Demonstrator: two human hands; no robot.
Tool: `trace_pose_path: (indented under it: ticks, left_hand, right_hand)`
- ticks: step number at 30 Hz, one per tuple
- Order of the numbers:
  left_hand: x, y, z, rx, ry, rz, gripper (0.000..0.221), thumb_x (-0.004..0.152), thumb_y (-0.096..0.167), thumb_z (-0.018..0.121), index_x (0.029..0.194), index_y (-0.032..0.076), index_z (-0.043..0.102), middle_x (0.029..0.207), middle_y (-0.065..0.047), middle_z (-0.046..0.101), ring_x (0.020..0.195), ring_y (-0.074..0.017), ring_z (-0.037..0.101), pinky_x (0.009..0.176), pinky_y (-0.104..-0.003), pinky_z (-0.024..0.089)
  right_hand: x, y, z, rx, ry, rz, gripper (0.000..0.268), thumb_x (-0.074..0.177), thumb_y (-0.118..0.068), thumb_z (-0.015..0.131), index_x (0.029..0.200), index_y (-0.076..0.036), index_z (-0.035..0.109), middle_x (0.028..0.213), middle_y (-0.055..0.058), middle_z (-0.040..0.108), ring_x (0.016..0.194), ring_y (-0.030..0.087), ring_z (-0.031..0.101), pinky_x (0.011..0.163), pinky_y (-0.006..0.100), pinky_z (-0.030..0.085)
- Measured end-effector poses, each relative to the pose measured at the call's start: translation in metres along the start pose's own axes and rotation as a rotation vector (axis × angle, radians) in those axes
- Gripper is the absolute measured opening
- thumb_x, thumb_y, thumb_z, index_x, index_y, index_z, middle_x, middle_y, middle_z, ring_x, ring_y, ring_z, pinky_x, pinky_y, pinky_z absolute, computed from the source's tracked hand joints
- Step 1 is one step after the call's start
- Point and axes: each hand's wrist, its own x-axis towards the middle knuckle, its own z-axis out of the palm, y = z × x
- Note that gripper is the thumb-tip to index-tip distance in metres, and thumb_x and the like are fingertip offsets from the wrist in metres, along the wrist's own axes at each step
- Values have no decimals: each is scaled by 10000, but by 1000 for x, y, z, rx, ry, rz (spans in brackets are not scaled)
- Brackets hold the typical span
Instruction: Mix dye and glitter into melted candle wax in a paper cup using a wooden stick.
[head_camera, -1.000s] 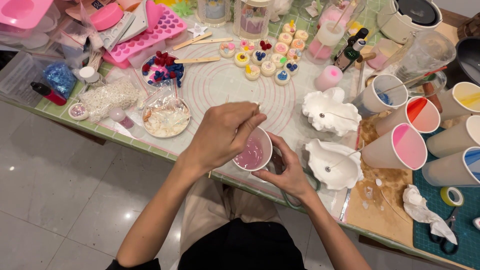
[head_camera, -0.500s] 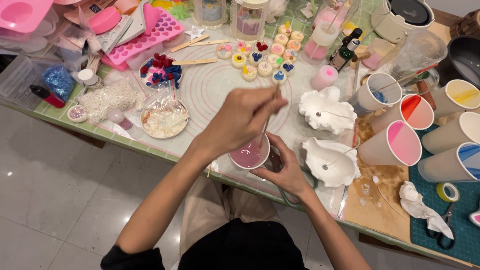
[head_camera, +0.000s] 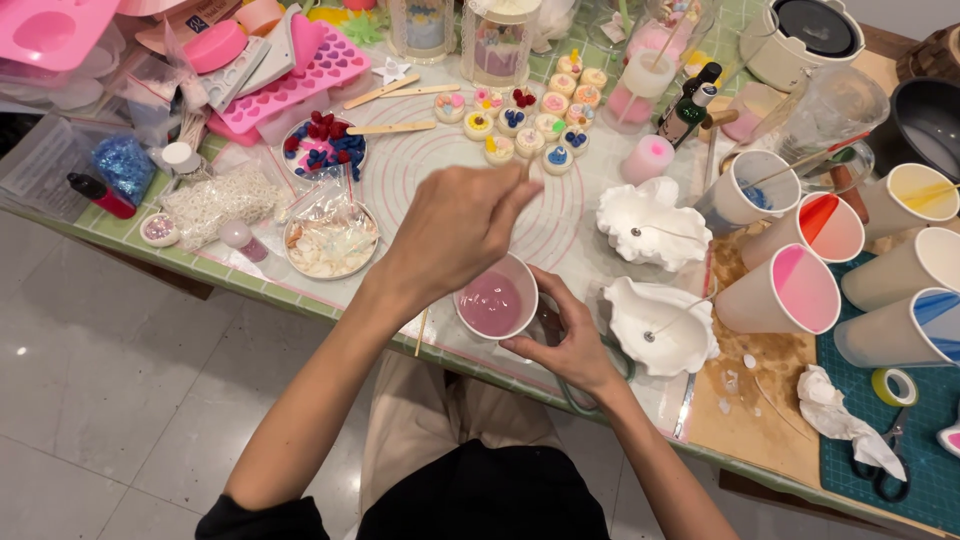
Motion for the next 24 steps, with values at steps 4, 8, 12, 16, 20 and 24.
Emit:
trace_pose_path:
  ticks: [4,8,12,16,20,24]
  left_hand:
    - [-9,-2,-1,-140,-177,-49,240,1014,183,613,863,-3,629,681,-179,626,619,-350,639,604,-456,474]
    - [-16,-7,0,-121,-138,-41,243,1016,184,624,876,-15,627,730,-187,639,663,-358,646,619,-442,475]
    - [-26,-6,2,-148,-170,-64,206,1005,177,633,902,0,651,743,-169,652,676,-340,666,620,-414,483]
    - [-30,-2,-1,-176,-159,-139,191,997,168,643,910,-2,656,733,-172,635,657,-356,641,608,-416,477]
    - [-38,-5,0,-178,-130,-92,190,991,156,648,899,-11,648,745,-170,631,667,-346,635,616,-409,474]
    - [-41,-2,2,-175,-111,-18,188,995,144,642,896,-16,632,765,-167,629,691,-339,638,636,-409,474]
  right_hand:
    - [0,-3,1,14,-8,5,852,784,-77,852,1520,-35,425,1413,82,577,1289,156,570,1103,335,482]
    - [-2,2,0,28,-2,15,854,779,-66,857,1518,-35,431,1400,85,580,1281,158,570,1099,335,482]
    - [-1,0,-1,45,-8,14,850,781,-48,849,1519,-37,428,1404,85,574,1279,159,569,1094,332,480]
    - [0,-1,0,35,-22,9,840,784,-39,845,1516,-36,432,1401,86,576,1272,158,574,1085,331,490]
    - [-1,1,1,50,-24,-3,843,783,-29,842,1515,-27,423,1412,86,566,1276,159,568,1087,336,491]
    - [-1,6,-1,56,-23,-3,847,782,-18,838,1517,-20,418,1395,89,574,1261,161,574,1079,338,498]
